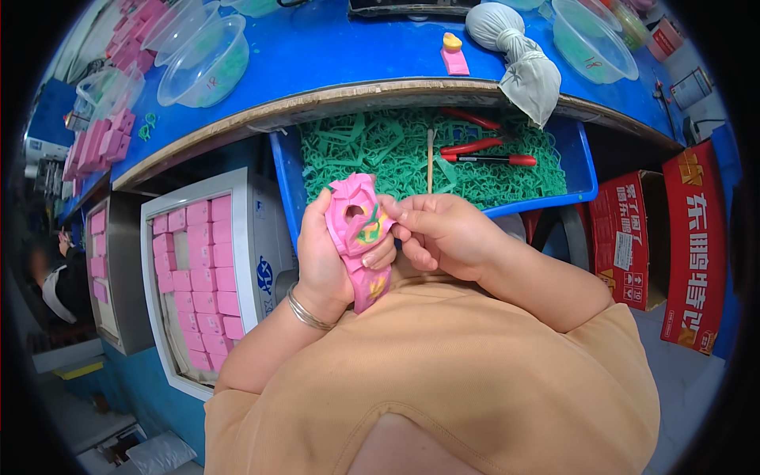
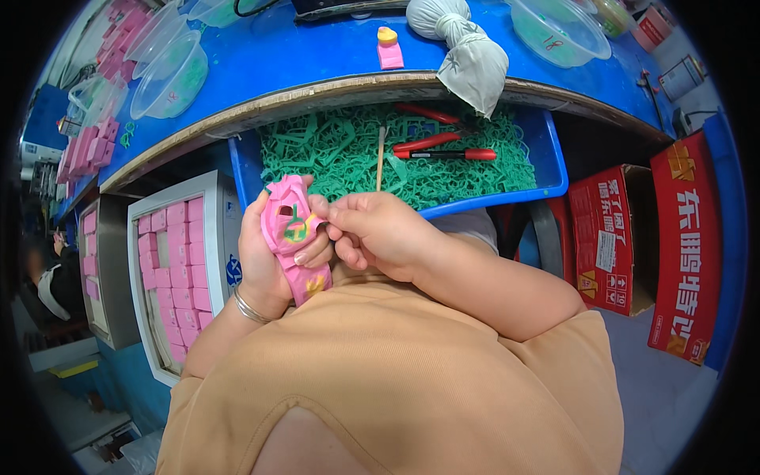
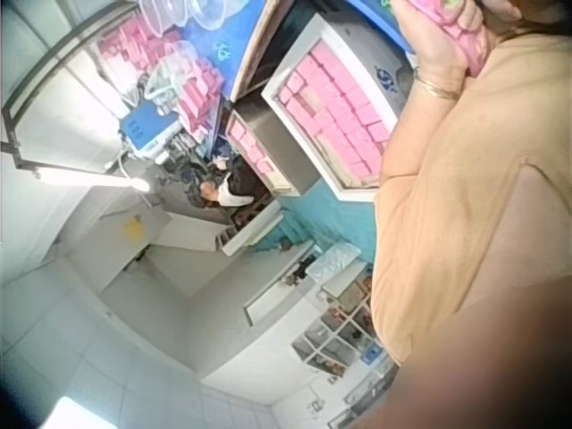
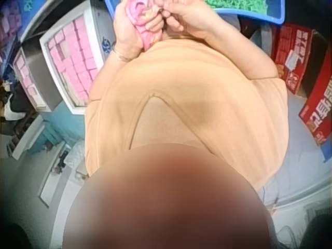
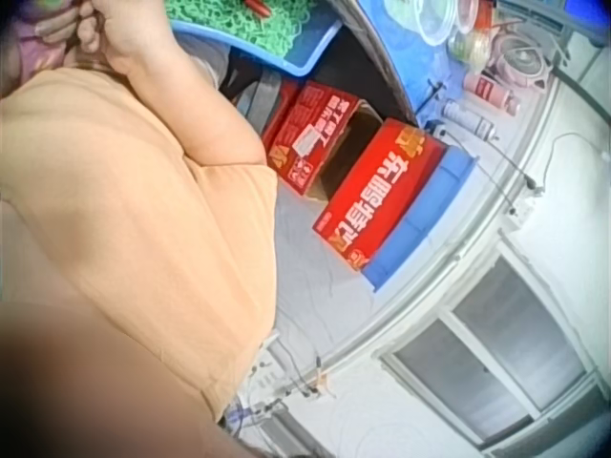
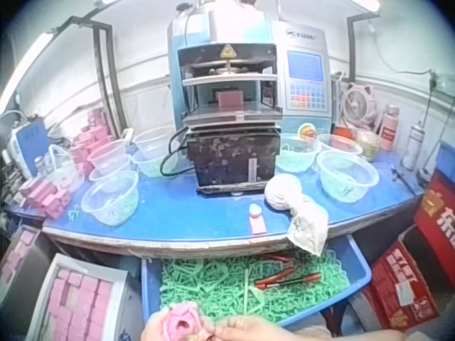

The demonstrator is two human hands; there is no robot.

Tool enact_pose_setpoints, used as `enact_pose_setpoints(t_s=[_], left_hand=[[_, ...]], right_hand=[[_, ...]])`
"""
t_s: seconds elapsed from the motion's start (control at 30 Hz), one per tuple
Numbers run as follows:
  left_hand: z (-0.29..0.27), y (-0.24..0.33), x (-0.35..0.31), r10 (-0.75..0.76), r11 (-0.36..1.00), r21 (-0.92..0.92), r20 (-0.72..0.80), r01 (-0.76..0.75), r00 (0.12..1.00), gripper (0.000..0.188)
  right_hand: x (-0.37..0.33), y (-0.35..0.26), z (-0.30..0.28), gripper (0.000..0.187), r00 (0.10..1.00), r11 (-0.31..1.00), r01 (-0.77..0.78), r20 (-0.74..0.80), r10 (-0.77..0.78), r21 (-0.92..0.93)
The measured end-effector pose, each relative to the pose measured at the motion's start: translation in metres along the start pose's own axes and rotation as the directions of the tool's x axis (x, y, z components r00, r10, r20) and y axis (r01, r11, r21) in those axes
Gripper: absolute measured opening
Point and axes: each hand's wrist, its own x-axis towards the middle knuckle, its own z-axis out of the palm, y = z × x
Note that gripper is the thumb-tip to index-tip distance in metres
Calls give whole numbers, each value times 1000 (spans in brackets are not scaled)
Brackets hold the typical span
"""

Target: Assembling small colorful toy figurines using a silicone mold and a small heat press.

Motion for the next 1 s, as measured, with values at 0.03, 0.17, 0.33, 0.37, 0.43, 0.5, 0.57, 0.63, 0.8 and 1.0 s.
enact_pose_setpoints(t_s=[0.03,0.17,0.33,0.37,0.43,0.5,0.57,0.63,0.8,1.0], left_hand=[[-1,1,1,1,999,-44,71,2,997,58],[-1,2,1,5,1000,-6,81,-4,997,55],[12,-1,1,86,988,145,-188,-59,978,48],[12,-2,2,87,987,147,-184,-60,979,48],[11,-3,3,137,969,228,-157,-100,978,47],[1,-2,5,148,954,279,-107,-113,983,48],[1,-2,5,150,936,328,-53,-124,987,51],[6,-2,3,225,849,504,-76,-158,971,50],[-18,2,-3,159,802,556,158,-221,975,46],[-9,5,-4,190,659,715,143,-234,971,53]], right_hand=[[1,0,2,18,1000,1000,2,0,-2,0],[1,-11,17,17,888,833,339,-145,-437,-437],[-1,-28,26,13,687,106,471,289,-667,-876],[-1,-29,28,13,684,103,471,290,-669,-876],[0,-31,30,14,717,92,404,252,-650,-910],[4,-31,29,14,725,113,418,255,-640,-901],[5,-33,28,14,732,135,426,253,-632,-895],[6,-36,28,13,747,209,447,234,-622,-870],[1,-38,29,14,787,289,431,200,-583,-855],[-2,-29,36,18,425,-319,547,586,-690,-774]])
